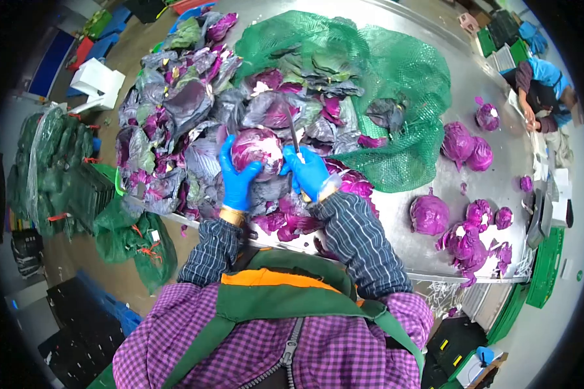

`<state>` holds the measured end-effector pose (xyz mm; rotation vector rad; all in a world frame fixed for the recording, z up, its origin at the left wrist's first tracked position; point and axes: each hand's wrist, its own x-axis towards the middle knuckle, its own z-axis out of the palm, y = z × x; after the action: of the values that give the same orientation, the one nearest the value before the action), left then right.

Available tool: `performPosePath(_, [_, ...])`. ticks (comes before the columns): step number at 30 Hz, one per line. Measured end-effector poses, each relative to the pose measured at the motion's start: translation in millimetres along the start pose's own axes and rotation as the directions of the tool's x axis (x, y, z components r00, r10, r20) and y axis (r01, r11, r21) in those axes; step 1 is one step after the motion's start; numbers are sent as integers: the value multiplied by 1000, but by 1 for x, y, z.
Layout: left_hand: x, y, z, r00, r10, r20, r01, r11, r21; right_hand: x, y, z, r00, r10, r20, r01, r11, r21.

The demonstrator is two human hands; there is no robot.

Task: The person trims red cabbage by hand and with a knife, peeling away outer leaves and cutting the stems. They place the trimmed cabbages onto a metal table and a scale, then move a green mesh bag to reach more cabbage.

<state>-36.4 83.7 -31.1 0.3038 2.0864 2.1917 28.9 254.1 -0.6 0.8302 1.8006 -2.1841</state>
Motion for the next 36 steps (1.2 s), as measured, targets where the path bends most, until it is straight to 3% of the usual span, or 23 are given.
performPosePath(2, [4, 12, -10, 999, -3, 34, 12, 965, -260, -14, -10, 10, 996, -93, 2, 93, 995, -39])
performPosePath(3, [10, 7, -20, 996, 40, 74, -24, 977, -211, -12, -9, 12, 996, -92, 13, 92, 995, -49])
performPosePath(4, [12, 7, -23, 997, 44, 56, -31, 977, -210, -6, -6, 14, 965, -258, 54, 264, 949, -172])
performPosePath(5, [13, 12, -28, 996, -44, 80, 55, 989, -139, 1, -3, 18, 903, -413, 118, 430, 859, -278])
performPosePath(7, [15, 13, -40, 955, -286, 79, 291, 955, -60, 15, 4, 21, 882, -430, 193, 471, 813, -341])
performPosePath(10, [11, 9, -50, 955, -296, 28, 296, 955, -11, 17, 11, 29, 883, -403, 240, 469, 765, -441])
performPosePath(11, [15, 2, -53, 915, -404, 18, 402, 905, -139, 18, 19, 32, 886, -419, 198, 462, 764, -450])
performPosePath(12, [15, -5, -53, 912, -409, 13, 407, 903, -140, 17, 28, 34, 887, -436, 149, 453, 764, -459])
performPosePath(13, [14, -13, -51, 917, -398, -7, 394, 910, -127, 16, 38, 40, 934, -337, 116, 353, 833, -426])
performPosePath(14, [14, -17, -48, 923, -383, -27, 378, 919, -114, 21, 57, 45, 818, -561, 123, 538, 673, -508])
performPosePath(16, [12, 2, -35, 915, -398, -66, 388, 913, -126, -9, 35, 63, 926, -374, 45, 342, 786, -515])
performPosePath(17, [10, 11, -30, 866, -491, -90, 460, 855, -240, -9, 39, 67, 881, -469, 58, 438, 766, -471])
performPosePath(18, [8, 14, -27, 808, -581, -103, 516, 780, -353, -8, 41, 67, 885, -463, 57, 433, 769, -470])
performPosePath(19, [5, 5, -27, 815, -575, -72, 494, 754, -432, -6, 41, 66, 868, -493, 52, 444, 726, -526])
performPosePath(24, [-1, -1, -15, 829, -547, -116, 455, 781, -429, -10, 28, 58, 886, -451, 106, 411, 659, -630])
performPosePath(25, [-2, -1, -14, 832, -542, -118, 452, 785, -424, -15, 23, 57, 944, -318, 87, 296, 699, -651])
performPosePath(28, [-2, -5, -10, 833, -533, -148, 458, 815, -356, -1, 36, 56, 903, -425, 69, 361, 659, -660])
performPosePath(30, [1, -11, -8, 837, -520, -172, 460, 838, -294, 4, 28, 58, 919, -393, -9, 298, 711, -637])
performPosePath(32, [1, -20, -7, 870, -459, -179, 388, 862, -326, 23, 33, 55, 928, -284, -243, 152, 881, -449])
performPosePath(33, [0, -19, -8, 874, -455, -173, 374, 855, -360, 44, 43, 57, 792, -467, -395, 242, 832, -499])
performPosePath(34, [-1, -17, -8, 876, -453, -168, 374, 856, -356, 50, 55, 50, 863, -327, -385, 152, 895, -418])
performPosePath(36, [-5, -15, -7, 893, -417, -173, 330, 865, -378, 66, 67, 48, 806, -436, -399, 187, 829, -528])
